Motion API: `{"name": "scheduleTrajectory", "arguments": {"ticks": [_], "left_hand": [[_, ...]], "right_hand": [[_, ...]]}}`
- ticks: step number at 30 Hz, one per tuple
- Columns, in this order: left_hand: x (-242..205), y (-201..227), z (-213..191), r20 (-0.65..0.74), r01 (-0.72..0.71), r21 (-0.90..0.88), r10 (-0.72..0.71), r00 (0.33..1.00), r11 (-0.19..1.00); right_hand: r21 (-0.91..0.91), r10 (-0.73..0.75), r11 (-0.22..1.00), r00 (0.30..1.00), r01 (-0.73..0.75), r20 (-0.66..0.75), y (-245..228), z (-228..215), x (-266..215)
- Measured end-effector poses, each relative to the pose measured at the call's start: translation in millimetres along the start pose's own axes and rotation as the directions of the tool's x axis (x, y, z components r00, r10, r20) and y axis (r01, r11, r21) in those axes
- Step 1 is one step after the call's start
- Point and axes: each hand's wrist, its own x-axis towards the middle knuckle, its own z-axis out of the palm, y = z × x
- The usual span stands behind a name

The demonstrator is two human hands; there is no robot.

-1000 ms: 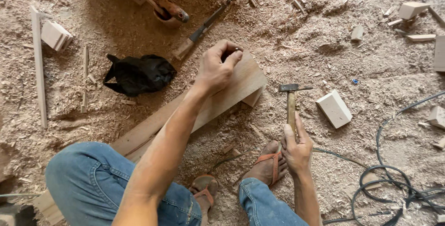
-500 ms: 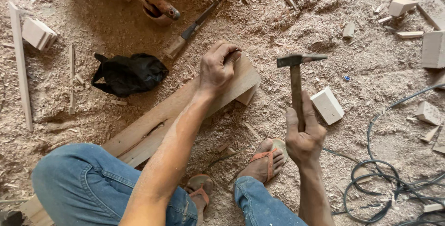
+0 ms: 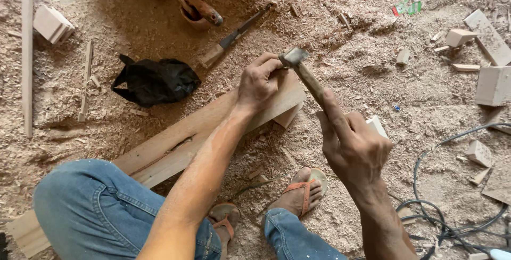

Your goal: The person assembles a wooden frame by hammering nails into the joints. They then apply a reddish substance to the surface of the frame using a small brush.

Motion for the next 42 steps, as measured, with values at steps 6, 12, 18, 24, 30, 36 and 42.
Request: {"name": "scheduleTrajectory", "arguments": {"ticks": [6,12,18,24,30,36,42], "left_hand": [[-2.8,-8.9,8.3,-0.040,-0.077,-0.055,0.075,0.996,0.996],[-1.9,-3.2,5.7,-0.047,-0.034,-0.054,0.032,0.998,0.998],[-2.1,8.7,-7.8,-0.236,0.076,-0.047,-0.085,0.968,0.996],[0.0,9.2,-5.5,-0.301,0.021,0.011,-0.016,0.954,1.000],[-0.8,11.8,-9.5,-0.319,-0.033,0.100,0.063,0.946,0.994],[-14.7,15.5,-5.4,-0.235,0.122,-0.041,-0.128,0.963,0.992],[-0.4,17.5,-10.4,-0.285,-0.007,0.043,0.019,0.958,0.999]], "right_hand": [[-0.152,-0.020,0.988,0.994,0.037,0.110,3.1,9.0,9.2],[0.076,-0.032,0.997,0.999,0.033,-0.023,3.8,-7.3,20.3],[-0.200,-0.016,0.978,0.972,0.064,0.234,4.0,8.9,32.1],[-0.051,-0.096,0.994,0.993,0.100,0.063,26.5,32.2,20.7],[0.160,0.026,0.987,1.000,-0.025,-0.008,25.2,42.0,8.8],[0.080,-0.042,0.996,0.995,0.034,0.091,17.6,40.4,-5.2],[0.137,-0.046,0.989,0.996,0.056,-0.074,15.3,40.2,1.9]]}}
